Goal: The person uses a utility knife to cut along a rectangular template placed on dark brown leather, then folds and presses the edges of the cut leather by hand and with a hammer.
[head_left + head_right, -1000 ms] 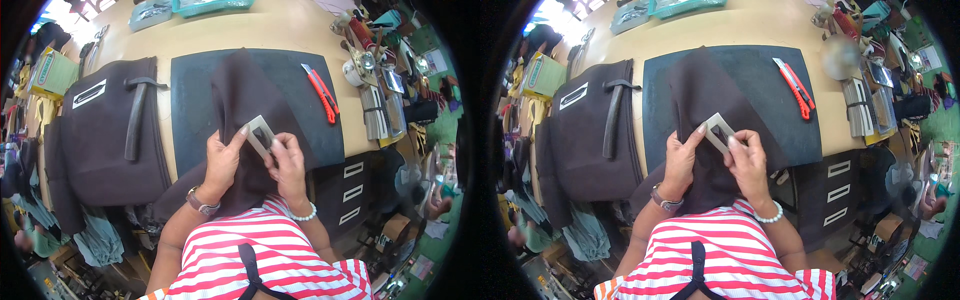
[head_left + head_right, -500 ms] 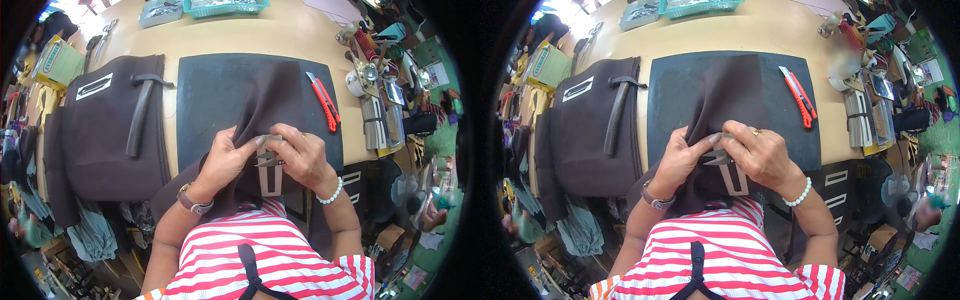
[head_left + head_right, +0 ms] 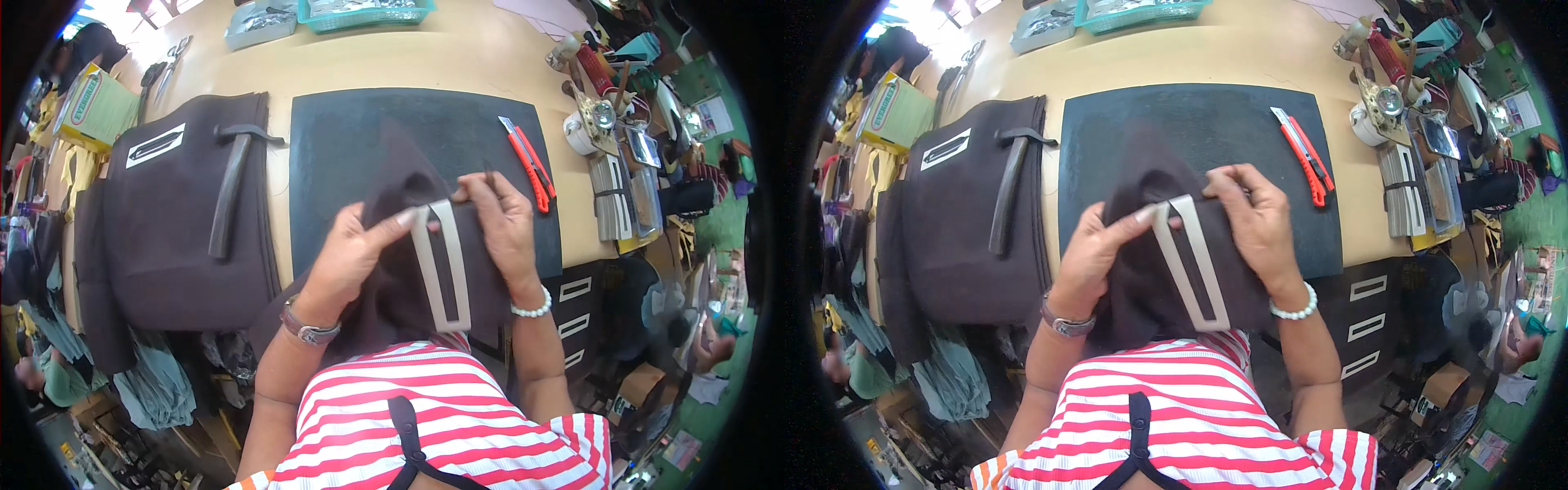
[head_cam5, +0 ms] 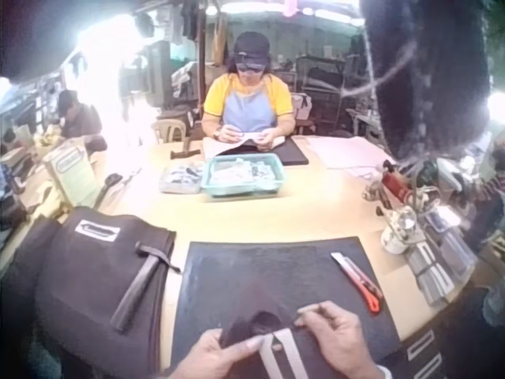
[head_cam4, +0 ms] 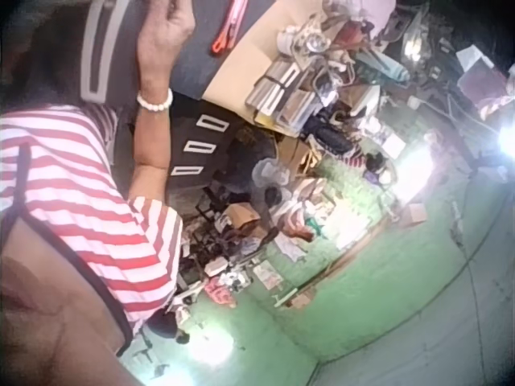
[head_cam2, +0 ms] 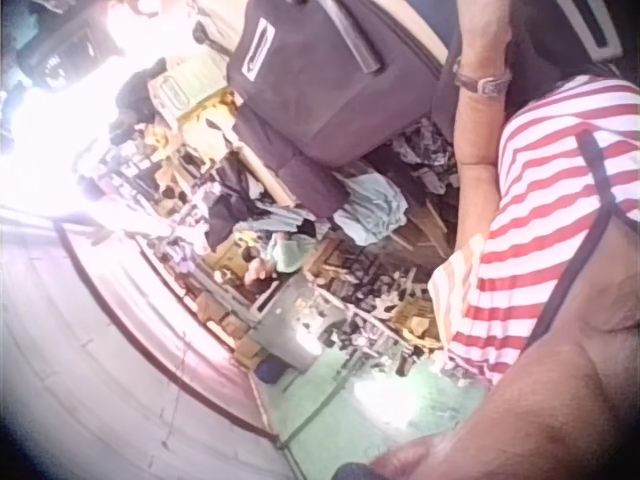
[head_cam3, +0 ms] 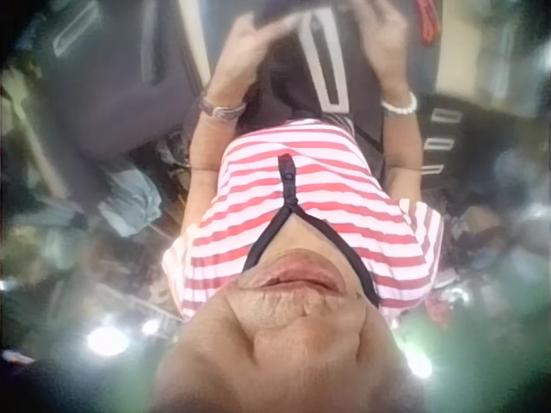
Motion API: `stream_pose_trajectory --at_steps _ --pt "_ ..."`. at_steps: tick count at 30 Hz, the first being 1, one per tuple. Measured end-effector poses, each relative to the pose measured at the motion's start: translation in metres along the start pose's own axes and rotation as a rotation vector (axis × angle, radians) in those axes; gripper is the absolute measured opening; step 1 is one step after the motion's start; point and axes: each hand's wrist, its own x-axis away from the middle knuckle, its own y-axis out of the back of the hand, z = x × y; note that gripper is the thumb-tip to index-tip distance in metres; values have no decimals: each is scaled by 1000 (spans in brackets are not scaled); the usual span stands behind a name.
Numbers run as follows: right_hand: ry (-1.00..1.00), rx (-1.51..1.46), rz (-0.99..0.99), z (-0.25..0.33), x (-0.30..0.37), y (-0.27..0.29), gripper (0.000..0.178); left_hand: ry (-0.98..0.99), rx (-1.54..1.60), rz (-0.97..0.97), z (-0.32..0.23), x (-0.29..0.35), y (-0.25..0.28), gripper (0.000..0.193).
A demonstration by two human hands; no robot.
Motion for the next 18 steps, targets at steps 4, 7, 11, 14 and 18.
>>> stream_pose_trajectory --at_steps 4,7,11,14,18 --pt "-167 82 257 -7 29 20 22 -293 -49 -258 -11 -3 22 24" --pt "-235 104 267 -26 45 18 13 -597 -686 -470 -28 -6 46 51" --pt "22 485 218 -9 46 -2 14 -769 -1759 -134 -73 -1 13 84" --pt "444 587 313 7 41 -18 23 -564 -2021 602 -80 -15 -13 62" --pt "527 521 306 17 41 -20 22 63 -2013 843 -102 -24 -18 24"
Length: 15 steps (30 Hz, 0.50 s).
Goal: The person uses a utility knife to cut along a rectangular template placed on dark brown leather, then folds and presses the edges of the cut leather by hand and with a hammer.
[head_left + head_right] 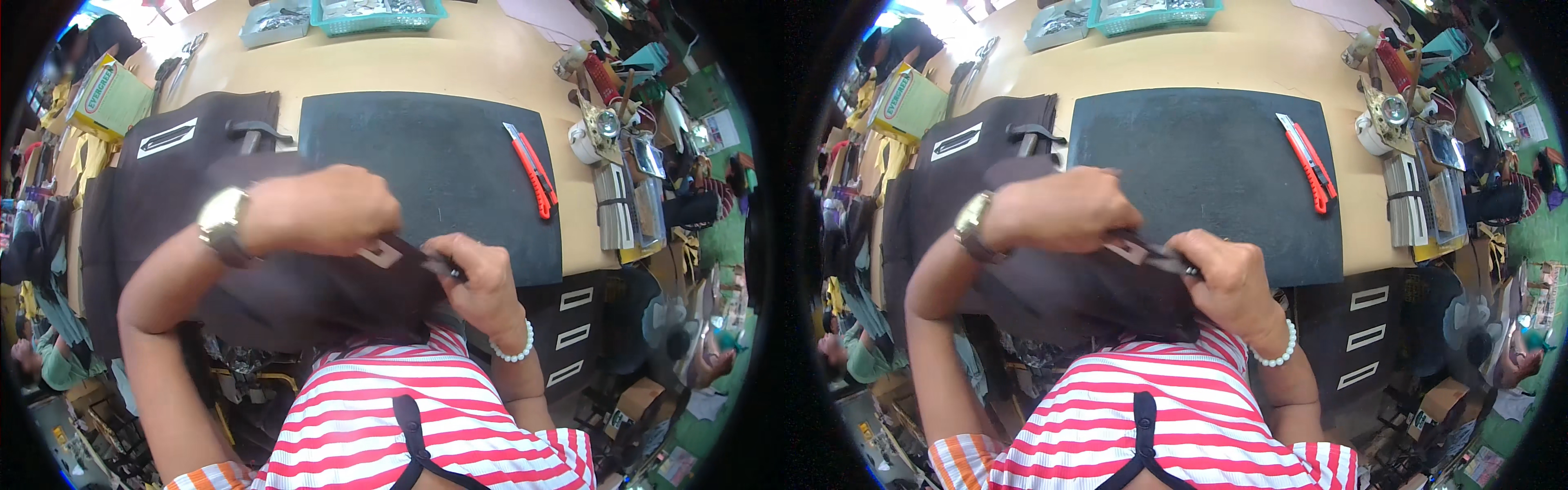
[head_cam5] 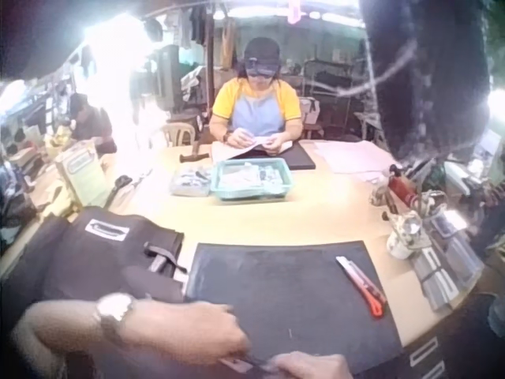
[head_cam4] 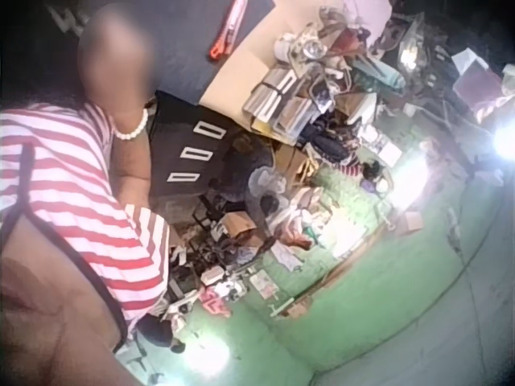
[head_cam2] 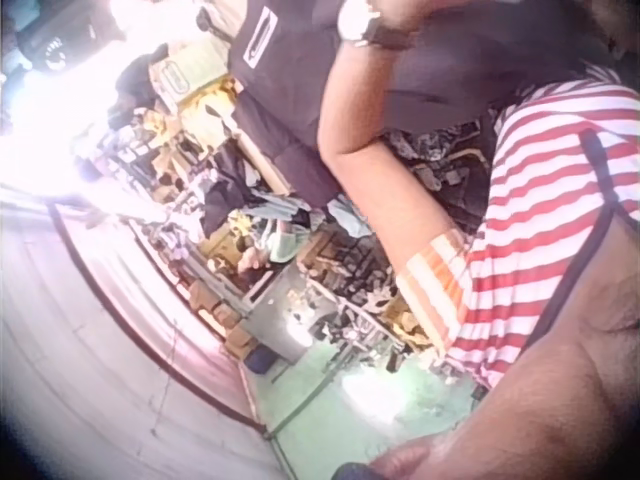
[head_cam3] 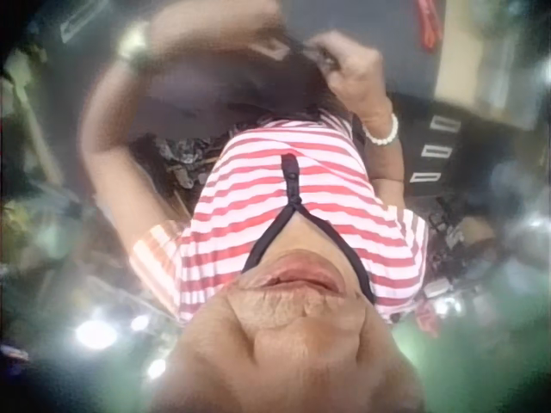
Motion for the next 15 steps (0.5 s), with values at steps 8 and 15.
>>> stream_pose_trajectory --at_steps 8,15 --pt "-372 -149 -391 -67 32 -8 11 1190 -304 -576 116 252 47 29" --pt "-395 -472 -531 -79 37 -5 27 1298 375 -676 114 288 35 30"
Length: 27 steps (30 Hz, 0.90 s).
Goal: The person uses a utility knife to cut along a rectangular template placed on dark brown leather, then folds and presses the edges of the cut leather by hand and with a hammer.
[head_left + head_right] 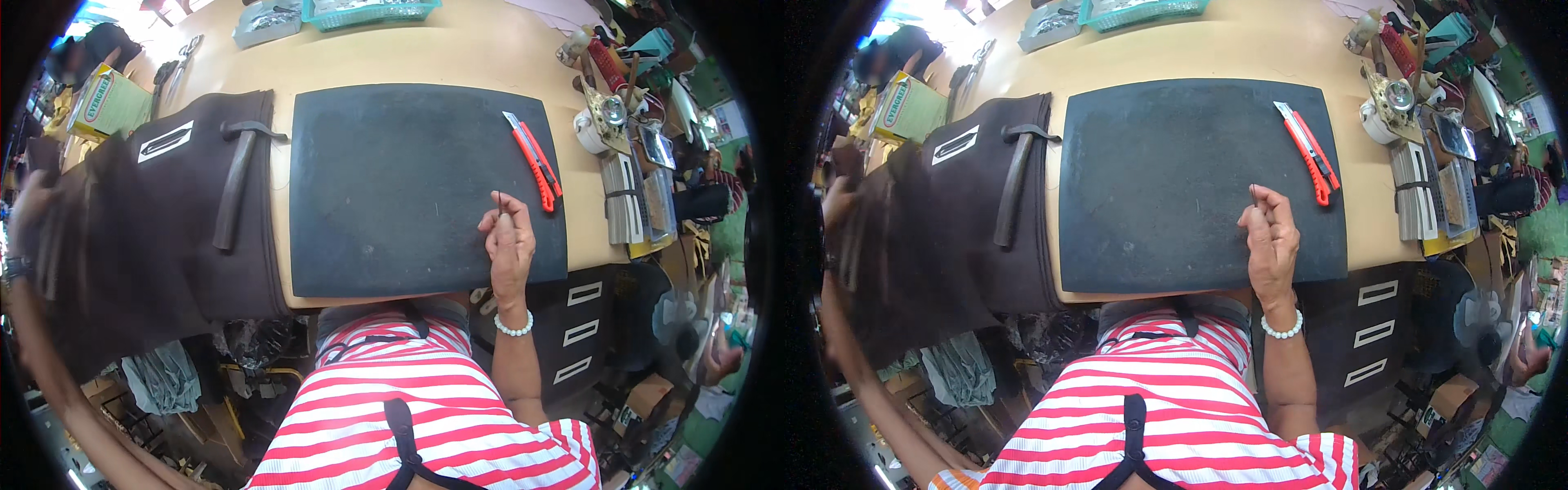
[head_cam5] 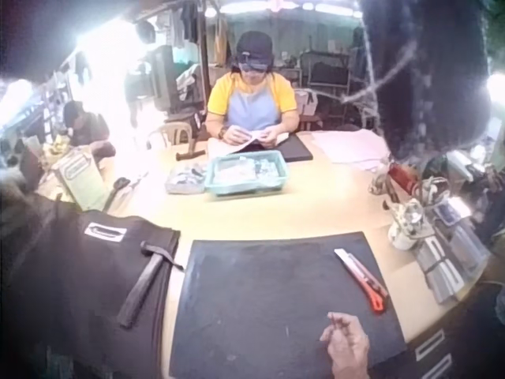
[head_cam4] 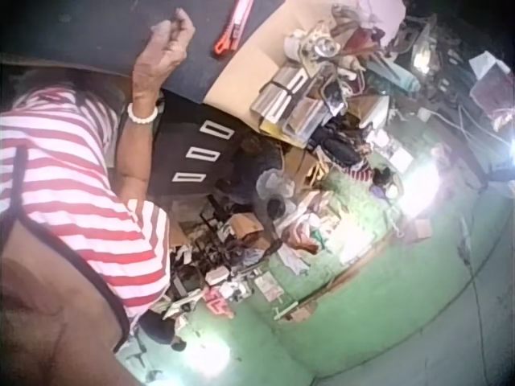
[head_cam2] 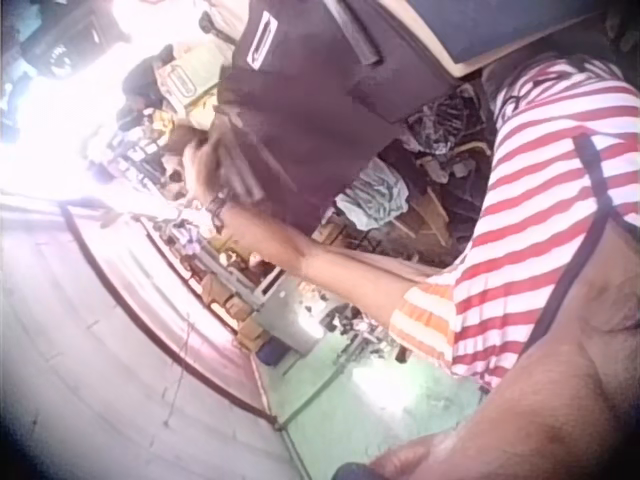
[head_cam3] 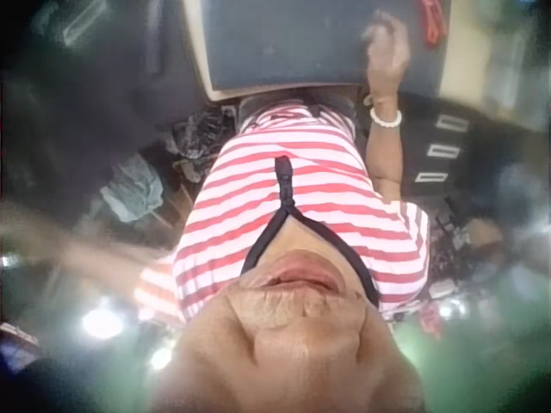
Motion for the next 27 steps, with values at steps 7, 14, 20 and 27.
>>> stream_pose_trajectory --at_steps 7,14,20,27 --pt "-120 -92 -27 9 -5 3 28 -50 885 349 -139 39 -235 54" --pt "-130 -278 71 62 5 -40 27 -100 1862 489 -237 118 -332 19" --pt "-348 -206 159 24 15 -57 24 -16 1865 497 -219 129 -334 21" --pt "-422 -221 197 29 16 -59 23 -56 1830 465 -205 131 -331 18"
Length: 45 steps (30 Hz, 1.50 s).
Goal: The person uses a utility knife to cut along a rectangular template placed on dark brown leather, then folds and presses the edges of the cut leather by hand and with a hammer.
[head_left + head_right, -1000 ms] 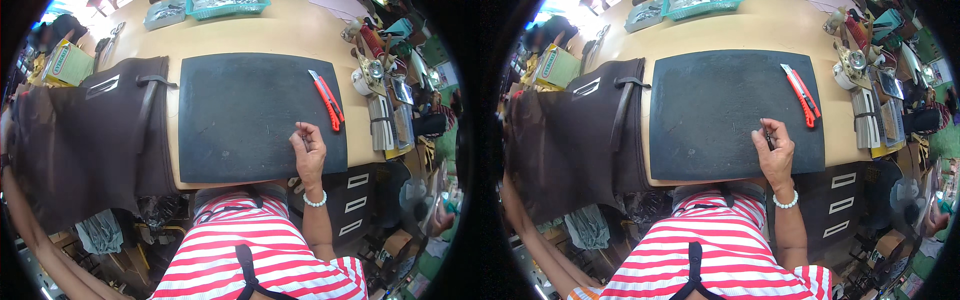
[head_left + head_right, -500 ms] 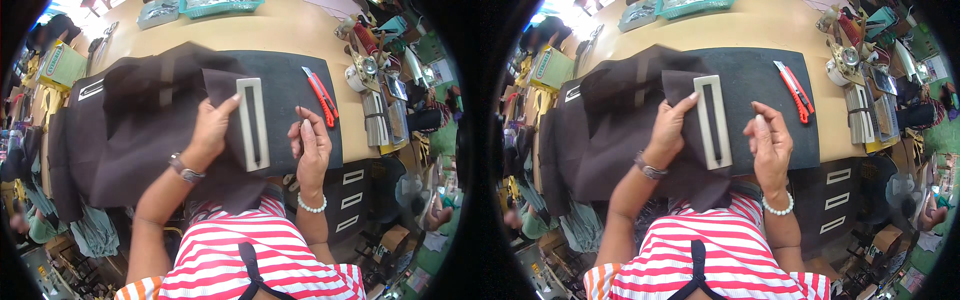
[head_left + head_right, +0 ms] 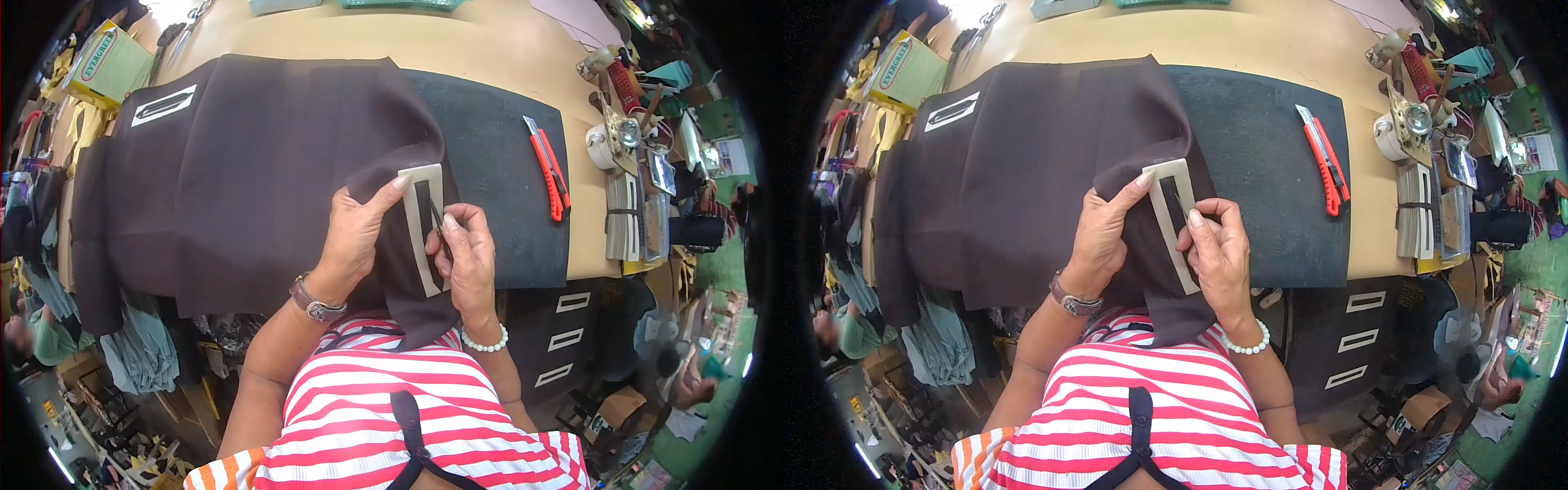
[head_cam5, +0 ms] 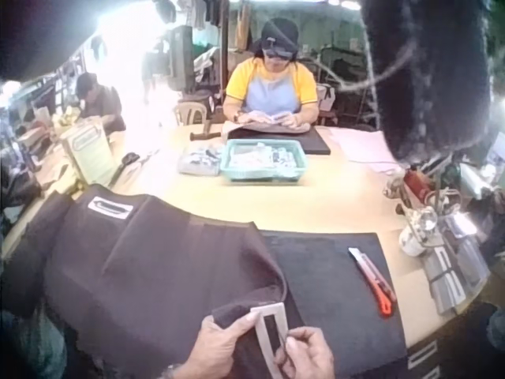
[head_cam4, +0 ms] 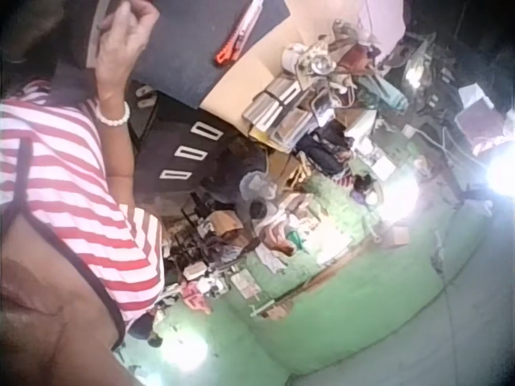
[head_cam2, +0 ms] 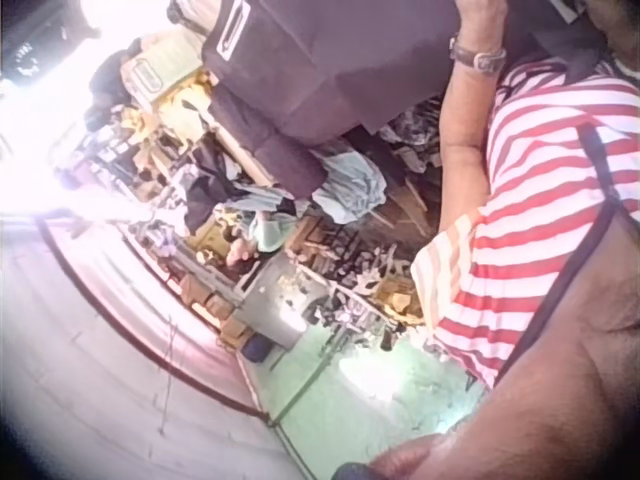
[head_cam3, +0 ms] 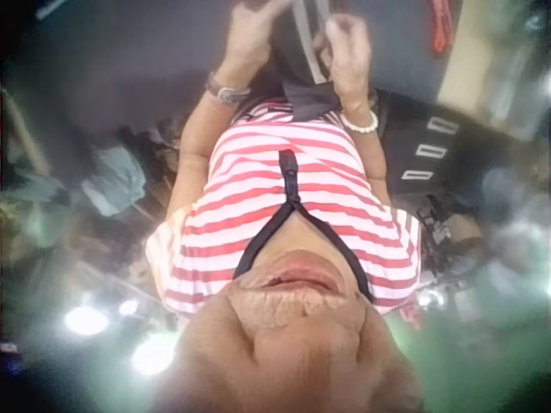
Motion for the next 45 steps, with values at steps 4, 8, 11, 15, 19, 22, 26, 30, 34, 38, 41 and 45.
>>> stream_pose_trajectory --at_steps 4,8,11,15,19,22,26,30,34,38,41,45 --pt "-65 -9 -2 4 3 5 23 30 37 3 0 3 0 19" --pt "-54 32 -1 4 4 6 23 21 43 9 3 4 0 19" --pt "-8 85 -17 5 1 5 22 20 32 39 4 6 0 18" --pt "36 41 -4 10 -1 1 23 30 -44 9 19 8 2 19" --pt "5 38 -29 16 6 6 24 32 47 16 11 12 -4 21" --pt "-25 107 -47 10 14 13 24 57 29 19 10 10 -1 19" --pt "-38 134 -73 3 18 16 24 20 50 16 7 13 -8 18" --pt "-9 117 -69 5 15 12 24 39 6 6 12 15 -5 19" --pt "31 105 -56 10 9 9 23 23 -70 68 21 18 0 19" --pt "5 89 -59 15 12 11 23 29 -26 39 21 21 -3 18" --pt "-19 101 -44 8 20 18 24 36 5 36 20 18 -2 18" --pt "-61 129 -76 3 25 21 23 34 22 50 18 19 -5 19"
